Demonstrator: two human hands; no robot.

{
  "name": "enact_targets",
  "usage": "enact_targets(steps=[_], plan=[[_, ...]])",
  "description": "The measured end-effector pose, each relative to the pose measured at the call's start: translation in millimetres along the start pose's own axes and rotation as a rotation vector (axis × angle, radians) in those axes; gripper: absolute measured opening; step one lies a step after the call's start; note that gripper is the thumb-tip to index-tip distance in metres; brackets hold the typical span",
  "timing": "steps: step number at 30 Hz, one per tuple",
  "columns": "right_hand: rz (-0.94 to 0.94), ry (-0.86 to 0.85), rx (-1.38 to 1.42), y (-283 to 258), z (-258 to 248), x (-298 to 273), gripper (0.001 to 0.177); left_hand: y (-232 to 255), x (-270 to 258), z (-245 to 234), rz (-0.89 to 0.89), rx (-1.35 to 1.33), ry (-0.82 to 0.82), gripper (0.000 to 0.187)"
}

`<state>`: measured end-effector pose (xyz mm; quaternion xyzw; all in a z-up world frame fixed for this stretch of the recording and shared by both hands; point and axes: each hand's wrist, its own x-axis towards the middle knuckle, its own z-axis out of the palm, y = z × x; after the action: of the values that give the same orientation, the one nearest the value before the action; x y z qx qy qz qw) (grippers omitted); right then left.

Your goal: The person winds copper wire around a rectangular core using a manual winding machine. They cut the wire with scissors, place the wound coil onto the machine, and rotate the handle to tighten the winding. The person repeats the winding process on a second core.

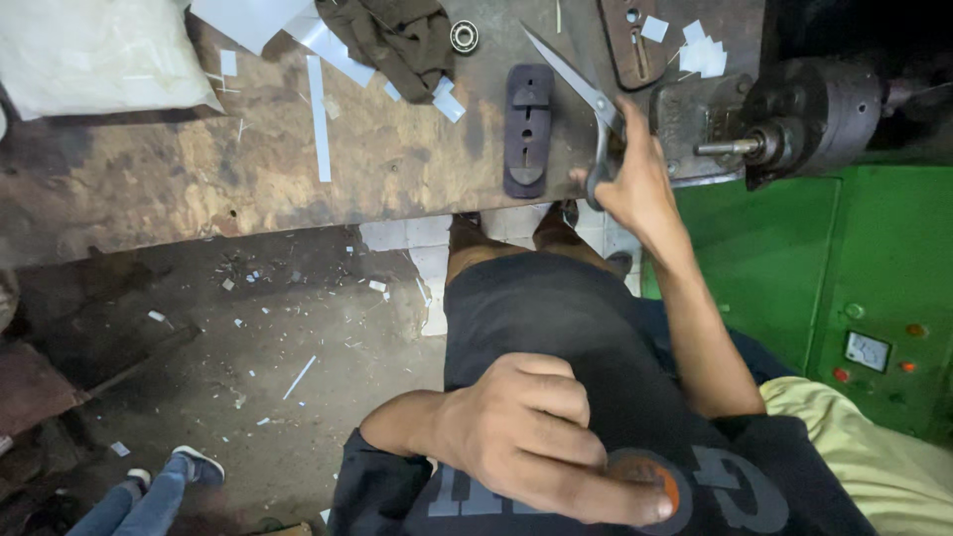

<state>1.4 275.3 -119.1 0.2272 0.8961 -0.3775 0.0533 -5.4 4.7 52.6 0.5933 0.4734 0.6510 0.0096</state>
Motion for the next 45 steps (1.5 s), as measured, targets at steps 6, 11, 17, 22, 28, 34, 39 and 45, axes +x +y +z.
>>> enact_targets(steps=[6,11,17,22,28,34,39,45], plan=[[-0.121,-0.02,-0.386,8.6,10.1,69.5,0.115,9.6,10.3,28.3,0.031,0.072,0.094,0.019],[-0.22,-0.041,-0.527,17.2,16.4,108.8,0.114,15.6,19.4,46.3,-0.027,0.164,0.219,0.014],[-0.206,-0.082,-0.607,0.6,15.4,130.1,0.115,7.1,20.2,48.1,0.104,0.053,0.138,0.008],[-0.337,0.022,-0.744,-0.2,21.9,132.4,0.096,1.3,7.2,56.4,0.143,-0.073,0.167,0.009],[-0.264,-0.1,-0.753,-14.9,20.2,126.7,0.052,-3.3,17.5,50.2,0.163,-0.173,0.158,0.009],[-0.293,-0.049,-0.548,-7.5,7.9,96.0,0.034,-4.0,4.6,37.4,0.092,-0.161,0.033,0.013],[-0.336,0.401,-0.541,5.9,3.6,124.1,0.036,-41.7,-7.4,17.2,-0.573,0.118,0.421,0.014],[-0.203,0.387,-0.508,18.7,-1.3,165.2,0.069,-179.8,-65.6,4.6,-1.063,0.786,0.277,0.055]])
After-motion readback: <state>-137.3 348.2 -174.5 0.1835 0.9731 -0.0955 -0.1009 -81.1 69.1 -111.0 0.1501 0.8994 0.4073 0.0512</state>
